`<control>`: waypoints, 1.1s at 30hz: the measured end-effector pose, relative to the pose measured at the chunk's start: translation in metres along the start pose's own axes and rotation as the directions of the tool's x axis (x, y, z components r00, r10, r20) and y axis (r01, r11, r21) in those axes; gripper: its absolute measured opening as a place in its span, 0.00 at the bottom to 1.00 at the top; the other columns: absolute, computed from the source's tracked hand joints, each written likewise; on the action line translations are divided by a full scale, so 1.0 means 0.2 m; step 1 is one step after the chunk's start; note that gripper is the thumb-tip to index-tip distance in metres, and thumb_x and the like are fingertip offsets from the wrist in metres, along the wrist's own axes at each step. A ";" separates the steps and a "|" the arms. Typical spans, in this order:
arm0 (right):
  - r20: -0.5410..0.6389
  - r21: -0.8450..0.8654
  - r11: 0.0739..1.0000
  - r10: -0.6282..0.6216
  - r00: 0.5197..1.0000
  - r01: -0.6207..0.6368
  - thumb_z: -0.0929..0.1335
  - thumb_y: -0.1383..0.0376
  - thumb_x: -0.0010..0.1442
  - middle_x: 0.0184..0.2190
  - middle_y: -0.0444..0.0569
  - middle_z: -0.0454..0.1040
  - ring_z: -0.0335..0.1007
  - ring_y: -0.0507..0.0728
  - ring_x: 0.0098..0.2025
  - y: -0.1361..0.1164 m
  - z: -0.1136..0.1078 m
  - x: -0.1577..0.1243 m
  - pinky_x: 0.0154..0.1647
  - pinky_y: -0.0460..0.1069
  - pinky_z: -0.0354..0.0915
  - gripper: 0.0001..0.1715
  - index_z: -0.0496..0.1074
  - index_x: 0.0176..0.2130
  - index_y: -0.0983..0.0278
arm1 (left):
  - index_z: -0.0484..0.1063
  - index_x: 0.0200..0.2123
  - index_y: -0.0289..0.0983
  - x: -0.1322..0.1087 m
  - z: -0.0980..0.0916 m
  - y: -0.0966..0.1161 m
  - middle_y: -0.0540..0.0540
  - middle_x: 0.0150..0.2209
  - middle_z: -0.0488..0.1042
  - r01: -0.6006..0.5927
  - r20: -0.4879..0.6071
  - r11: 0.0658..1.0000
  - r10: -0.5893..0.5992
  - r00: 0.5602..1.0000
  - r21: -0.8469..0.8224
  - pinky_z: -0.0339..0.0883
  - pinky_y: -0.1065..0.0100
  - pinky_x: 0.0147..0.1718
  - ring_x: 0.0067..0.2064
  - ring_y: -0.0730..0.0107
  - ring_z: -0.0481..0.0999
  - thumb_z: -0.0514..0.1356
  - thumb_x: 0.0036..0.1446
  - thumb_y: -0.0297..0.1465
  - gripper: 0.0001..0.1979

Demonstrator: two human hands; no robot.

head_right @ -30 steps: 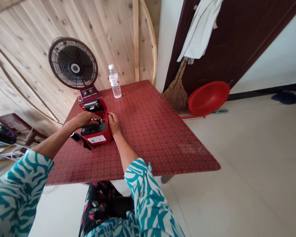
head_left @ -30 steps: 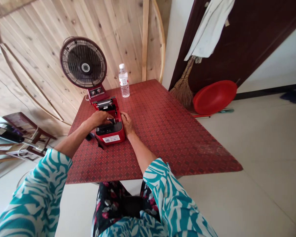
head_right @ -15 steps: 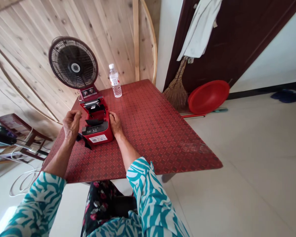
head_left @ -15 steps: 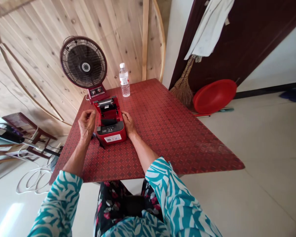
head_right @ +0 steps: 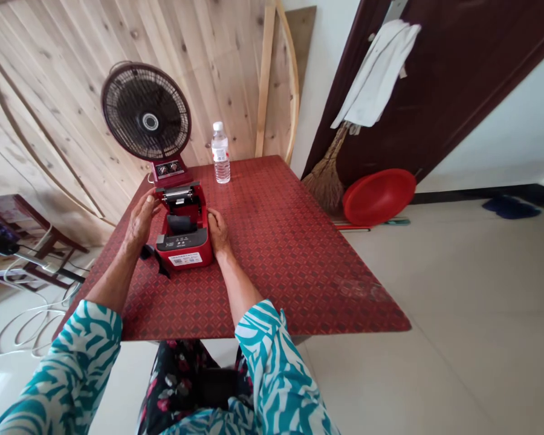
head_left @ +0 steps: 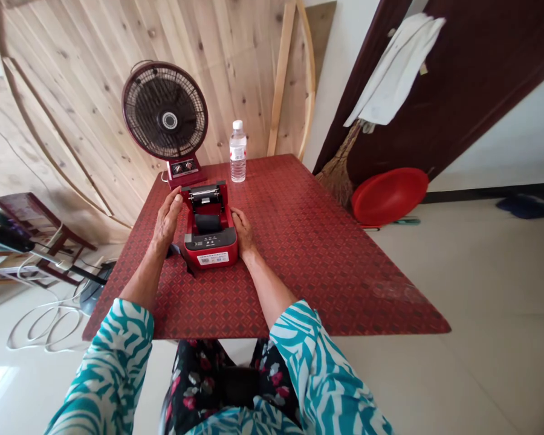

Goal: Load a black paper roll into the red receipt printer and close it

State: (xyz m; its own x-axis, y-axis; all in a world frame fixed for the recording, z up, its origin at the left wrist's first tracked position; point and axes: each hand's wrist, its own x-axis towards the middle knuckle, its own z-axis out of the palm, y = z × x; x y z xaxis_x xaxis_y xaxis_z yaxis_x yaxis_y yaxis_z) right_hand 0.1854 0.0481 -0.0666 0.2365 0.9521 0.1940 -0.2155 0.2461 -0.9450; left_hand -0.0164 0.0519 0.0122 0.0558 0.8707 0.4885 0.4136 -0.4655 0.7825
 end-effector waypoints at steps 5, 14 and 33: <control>0.033 -0.041 0.987 -0.155 0.987 0.157 0.56 0.41 0.64 0.53 0.49 0.75 0.67 0.58 0.59 -0.06 -0.01 0.01 0.65 0.58 0.61 0.33 0.77 0.35 0.58 | 0.63 0.63 0.40 -0.05 0.00 0.04 0.38 0.62 0.69 0.054 0.001 0.993 -0.054 0.999 -0.101 0.69 0.55 0.54 0.63 0.54 0.69 0.48 0.62 0.56 0.35; 0.320 -0.121 0.917 -0.326 0.889 0.380 0.57 0.35 0.60 0.39 0.47 0.80 0.73 0.60 0.52 -0.26 -0.05 -0.09 0.62 0.60 0.61 0.36 0.79 0.31 0.55 | 0.62 0.64 0.39 -0.08 0.01 0.05 0.38 0.63 0.67 0.007 -0.007 0.999 -0.007 1.000 -0.046 0.68 0.55 0.56 0.64 0.56 0.67 0.46 0.65 0.53 0.33; -0.086 0.122 0.988 -0.081 0.993 0.091 0.52 0.40 0.64 0.50 0.52 0.78 0.74 0.59 0.54 -0.15 -0.08 0.00 0.58 0.60 0.66 0.37 0.72 0.49 0.59 | 0.75 0.47 0.39 -0.39 0.00 0.10 0.39 0.57 0.72 -0.106 -0.003 0.985 0.107 0.994 0.137 0.63 0.50 0.60 0.60 0.56 0.70 0.44 0.67 0.50 0.27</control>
State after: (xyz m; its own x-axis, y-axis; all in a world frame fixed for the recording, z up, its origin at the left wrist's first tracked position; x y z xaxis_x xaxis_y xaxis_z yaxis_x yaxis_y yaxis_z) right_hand 0.2077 0.0368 -0.0423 0.3342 0.9098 0.2463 -0.3069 0.3521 -0.8842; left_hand -0.0117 -0.0262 -0.0107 0.0969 0.8151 0.5711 0.5258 -0.5291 0.6660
